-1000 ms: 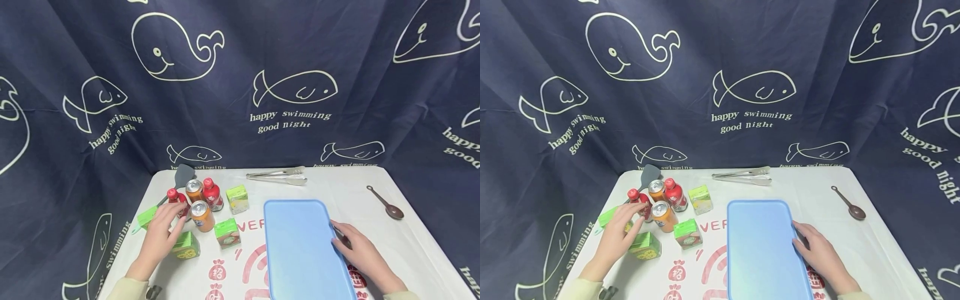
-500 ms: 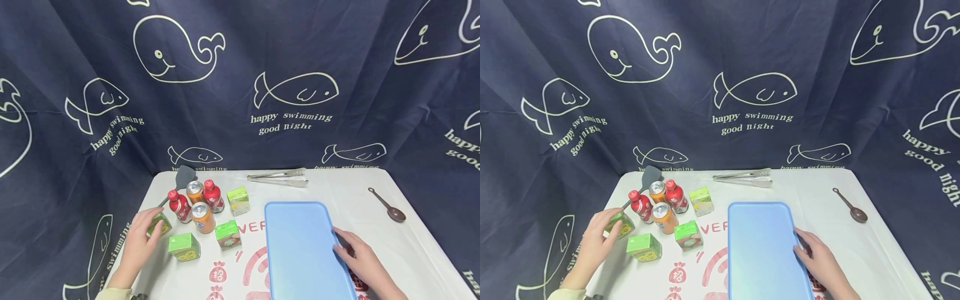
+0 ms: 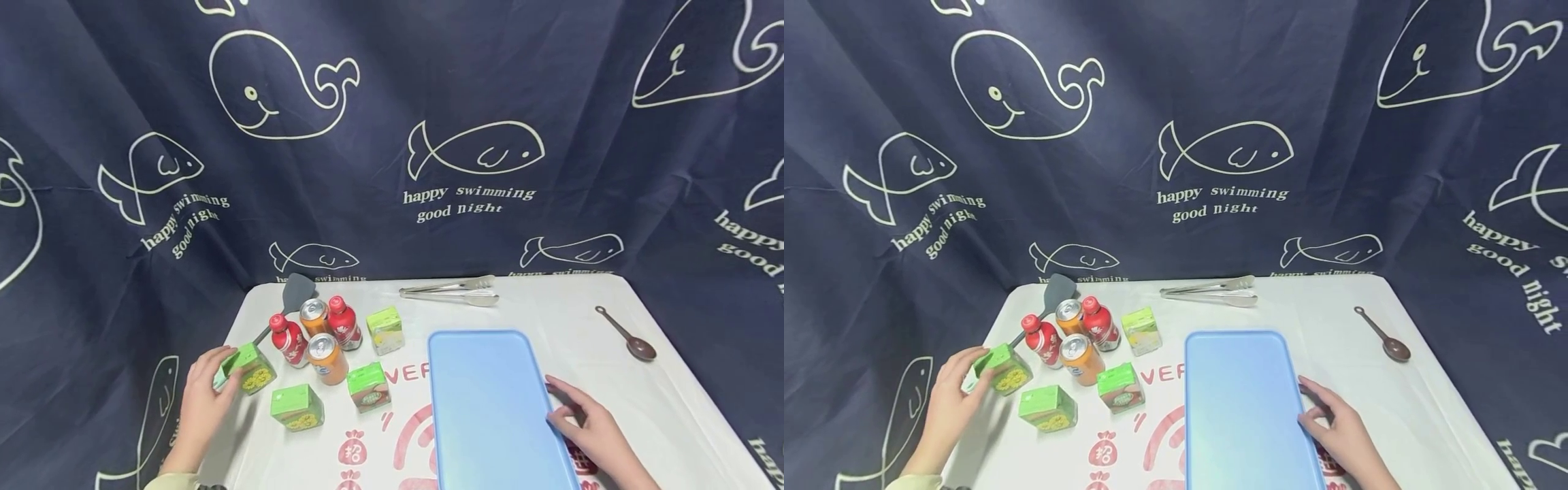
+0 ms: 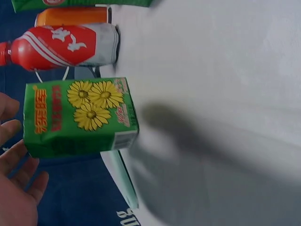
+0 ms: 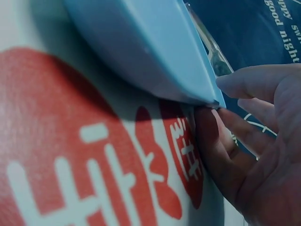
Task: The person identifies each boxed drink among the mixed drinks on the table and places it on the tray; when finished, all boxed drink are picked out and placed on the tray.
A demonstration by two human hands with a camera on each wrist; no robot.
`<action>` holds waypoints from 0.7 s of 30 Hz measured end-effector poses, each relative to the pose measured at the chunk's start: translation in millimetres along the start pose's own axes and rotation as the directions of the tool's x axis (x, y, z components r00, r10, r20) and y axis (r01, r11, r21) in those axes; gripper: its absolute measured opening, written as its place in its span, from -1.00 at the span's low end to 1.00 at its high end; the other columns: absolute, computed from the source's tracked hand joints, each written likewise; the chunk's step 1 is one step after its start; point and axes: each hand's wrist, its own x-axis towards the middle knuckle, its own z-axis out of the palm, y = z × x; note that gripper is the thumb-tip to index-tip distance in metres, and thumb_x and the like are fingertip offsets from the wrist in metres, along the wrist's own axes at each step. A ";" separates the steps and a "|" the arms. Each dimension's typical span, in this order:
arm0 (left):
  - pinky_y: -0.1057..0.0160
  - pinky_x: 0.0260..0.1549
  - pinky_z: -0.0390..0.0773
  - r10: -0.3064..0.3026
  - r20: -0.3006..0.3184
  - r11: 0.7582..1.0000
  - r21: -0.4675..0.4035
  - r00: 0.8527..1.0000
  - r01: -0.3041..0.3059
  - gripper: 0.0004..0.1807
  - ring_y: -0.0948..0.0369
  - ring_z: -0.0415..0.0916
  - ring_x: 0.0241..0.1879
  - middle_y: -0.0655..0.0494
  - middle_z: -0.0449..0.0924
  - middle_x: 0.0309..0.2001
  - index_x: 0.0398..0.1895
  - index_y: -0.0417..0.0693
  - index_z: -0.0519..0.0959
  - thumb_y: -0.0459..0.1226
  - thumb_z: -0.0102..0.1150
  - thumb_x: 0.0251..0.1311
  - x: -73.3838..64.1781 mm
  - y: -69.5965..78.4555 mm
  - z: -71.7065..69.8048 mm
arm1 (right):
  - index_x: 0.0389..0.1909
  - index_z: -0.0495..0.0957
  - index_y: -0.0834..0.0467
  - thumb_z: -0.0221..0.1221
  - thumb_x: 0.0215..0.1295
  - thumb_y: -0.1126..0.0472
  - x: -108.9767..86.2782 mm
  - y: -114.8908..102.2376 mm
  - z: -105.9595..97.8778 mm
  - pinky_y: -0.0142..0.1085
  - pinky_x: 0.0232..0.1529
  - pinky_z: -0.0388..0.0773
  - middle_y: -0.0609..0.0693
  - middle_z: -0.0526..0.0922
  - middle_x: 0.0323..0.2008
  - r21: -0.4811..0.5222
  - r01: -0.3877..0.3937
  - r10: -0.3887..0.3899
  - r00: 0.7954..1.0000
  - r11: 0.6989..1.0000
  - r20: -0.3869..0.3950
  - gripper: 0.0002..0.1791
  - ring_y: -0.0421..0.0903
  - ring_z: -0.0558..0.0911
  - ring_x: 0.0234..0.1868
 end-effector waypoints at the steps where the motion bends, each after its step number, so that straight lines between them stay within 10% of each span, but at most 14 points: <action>1: 0.17 0.18 0.34 -0.010 -0.001 1.000 -0.003 1.000 0.010 -0.58 -0.16 0.40 0.23 -0.17 0.55 0.22 0.13 -0.26 0.64 -0.44 0.43 0.18 -0.6 -2.3 -0.4 | 0.50 0.38 0.16 0.44 0.30 0.16 -0.5 0.4 -0.1 -0.54 -0.08 0.47 0.19 0.64 0.21 0.019 0.002 -0.002 1.000 1.000 0.005 -0.22 -0.26 0.65 -0.27; 14: 0.56 -0.12 0.56 -0.134 0.071 0.990 -0.025 0.988 0.136 -0.52 -0.16 0.57 0.12 -0.21 0.54 0.23 0.31 -0.22 0.53 -0.38 0.36 0.34 -7.1 -17.5 1.6 | 0.49 0.39 0.20 0.43 0.28 0.30 -4.6 10.9 4.8 -0.74 -0.03 0.31 0.20 0.63 0.23 0.137 0.054 -0.053 0.999 0.989 -0.011 -0.24 -0.24 0.65 -0.17; 21: 0.34 -0.10 0.68 -0.180 0.098 0.982 -0.031 0.979 0.184 -0.51 -0.20 0.59 0.13 -0.24 0.53 0.23 0.35 -0.17 0.49 -0.32 0.32 0.40 -6.9 -17.4 4.8 | 0.45 0.41 0.26 0.41 0.27 0.37 -6.0 13.3 8.1 -0.67 -0.04 0.44 0.17 0.62 0.11 0.167 0.108 -0.100 0.993 0.980 -0.055 -0.28 -0.21 0.67 -0.19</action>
